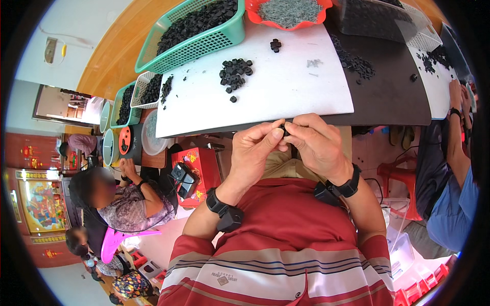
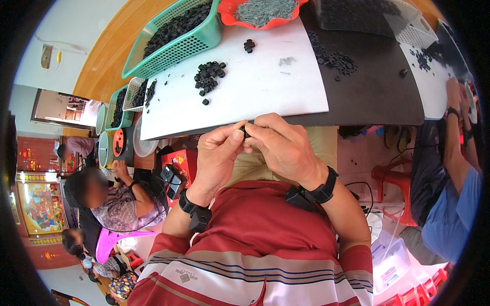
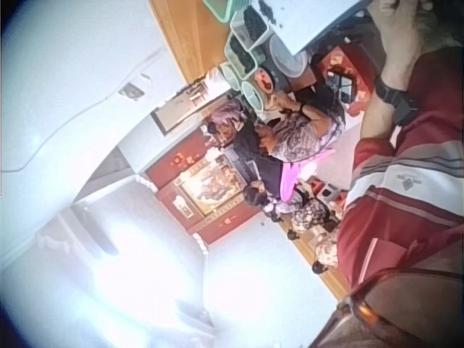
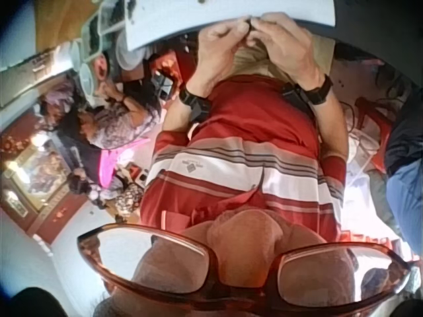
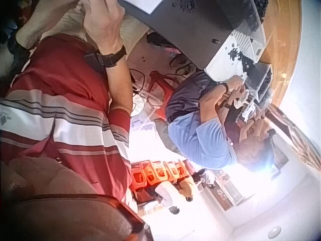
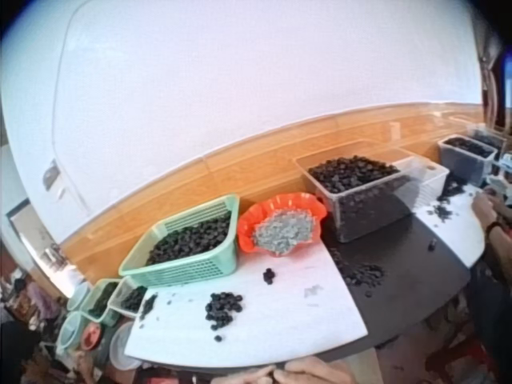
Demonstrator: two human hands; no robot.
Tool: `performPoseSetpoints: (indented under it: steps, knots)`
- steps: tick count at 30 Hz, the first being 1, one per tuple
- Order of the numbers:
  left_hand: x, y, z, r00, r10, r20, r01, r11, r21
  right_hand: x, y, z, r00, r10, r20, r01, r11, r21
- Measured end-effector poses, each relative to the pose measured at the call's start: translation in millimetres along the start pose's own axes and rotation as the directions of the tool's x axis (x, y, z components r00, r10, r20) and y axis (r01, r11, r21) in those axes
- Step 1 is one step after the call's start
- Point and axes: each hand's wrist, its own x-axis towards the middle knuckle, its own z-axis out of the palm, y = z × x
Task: Assembling small black plastic parts by snapping components together.
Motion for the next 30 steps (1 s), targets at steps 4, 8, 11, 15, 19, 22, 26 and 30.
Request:
performPoseSetpoints:
  steps: [4,8,11,15,19,22,26,30]
  knots:
    - [0,4,-1,0.995,0.092,0.024,-0.095,0.969,0.229,0,-1,-1,1.0,0.026,0.008,-0.026,0.999,0.036]
    - [-1,7,-2,0.991,0.113,0.068,-0.128,0.947,0.295,0,-3,-5,0.997,0.066,0.034,-0.068,0.995,0.066]
    - [-1,8,-1,0.984,0.136,0.12,-0.166,0.939,0.3,-1,-3,-5,0.996,0.085,0.024,-0.087,0.99,0.107]
    - [-1,4,-4,0.987,0.09,0.136,-0.121,0.964,0.238,-1,-2,-8,0.996,0.082,0.038,-0.086,0.99,0.113]
    - [-3,2,-3,0.99,0.041,0.138,-0.065,0.983,0.172,-2,-2,-11,0.989,0.122,0.082,-0.132,0.983,0.13]
    - [-4,0,-1,0.99,-0.005,0.143,-0.014,0.992,0.128,-3,-1,-12,0.987,0.125,0.104,-0.139,0.981,0.135]
    - [-7,1,2,0.99,-0.003,0.141,-0.018,0.988,0.151,-6,1,-14,0.986,0.09,0.14,-0.105,0.989,0.105]
    - [-7,-2,4,0.988,0.01,0.155,-0.039,0.981,0.189,-7,0,-17,0.978,0.101,0.18,-0.115,0.991,0.068]
